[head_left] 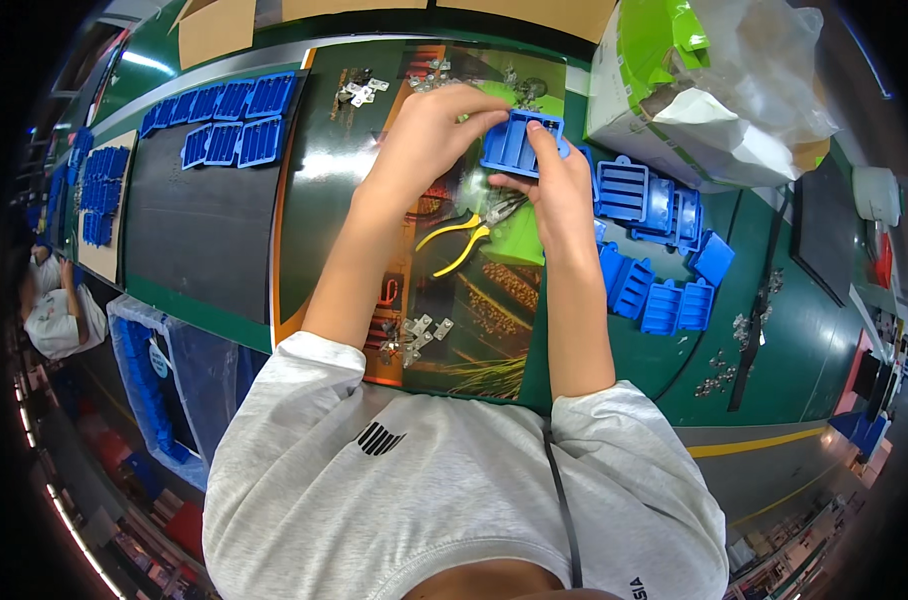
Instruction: Assembling metal components into blue plastic housings on an assembly line.
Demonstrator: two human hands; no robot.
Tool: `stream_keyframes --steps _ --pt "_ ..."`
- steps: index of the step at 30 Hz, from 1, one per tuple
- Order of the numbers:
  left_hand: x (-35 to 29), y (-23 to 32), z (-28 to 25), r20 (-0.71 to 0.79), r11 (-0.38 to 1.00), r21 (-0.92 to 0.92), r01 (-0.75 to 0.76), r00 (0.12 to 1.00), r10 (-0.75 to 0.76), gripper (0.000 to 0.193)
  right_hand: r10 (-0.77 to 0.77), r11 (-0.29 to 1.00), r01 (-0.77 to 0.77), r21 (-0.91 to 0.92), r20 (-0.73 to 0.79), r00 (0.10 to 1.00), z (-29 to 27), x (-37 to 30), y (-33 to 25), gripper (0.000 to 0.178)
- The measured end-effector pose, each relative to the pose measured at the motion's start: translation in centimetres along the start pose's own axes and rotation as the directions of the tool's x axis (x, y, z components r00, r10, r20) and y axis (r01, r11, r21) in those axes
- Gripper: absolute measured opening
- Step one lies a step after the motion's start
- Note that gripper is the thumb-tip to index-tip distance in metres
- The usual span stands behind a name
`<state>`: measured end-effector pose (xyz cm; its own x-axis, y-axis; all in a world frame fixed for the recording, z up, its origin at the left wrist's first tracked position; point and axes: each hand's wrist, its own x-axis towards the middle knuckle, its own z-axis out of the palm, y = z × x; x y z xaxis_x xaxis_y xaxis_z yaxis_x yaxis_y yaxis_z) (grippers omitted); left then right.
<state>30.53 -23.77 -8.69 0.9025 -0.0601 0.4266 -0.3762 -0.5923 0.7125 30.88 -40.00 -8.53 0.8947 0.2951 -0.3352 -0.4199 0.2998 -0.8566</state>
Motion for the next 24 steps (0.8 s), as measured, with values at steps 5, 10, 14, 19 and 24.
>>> stream_keyframes --steps 5,10,14,19,24 --pt "0.6 2.8 -0.5 0.179 0.687 -0.506 0.522 0.842 -0.508 0.035 -0.191 0.980 0.189 0.063 0.020 0.981 0.7 -0.5 -0.9 0.033" --pt "0.3 2.2 1.1 0.188 0.565 -0.630 0.533 0.811 -0.555 0.036 -0.306 0.952 0.307 -0.017 0.038 0.951 1.2 -0.3 -0.2 0.033" --pt "0.4 0.7 1.4 0.365 0.204 -0.848 0.490 0.817 -0.447 0.035 -0.449 0.888 0.453 -0.084 0.055 0.892 1.2 -0.2 0.4 0.038" --pt "0.6 2.1 0.8 0.333 0.211 -0.859 0.466 0.822 -0.461 0.030 -0.542 0.782 0.522 -0.340 0.042 0.839 0.6 -0.2 0.4 0.038" --pt "0.0 0.6 0.9 0.389 0.187 -0.806 0.562 0.740 -0.549 0.024 -0.691 0.539 0.631 -0.558 0.137 0.710 0.2 0.8 1.1 0.037"
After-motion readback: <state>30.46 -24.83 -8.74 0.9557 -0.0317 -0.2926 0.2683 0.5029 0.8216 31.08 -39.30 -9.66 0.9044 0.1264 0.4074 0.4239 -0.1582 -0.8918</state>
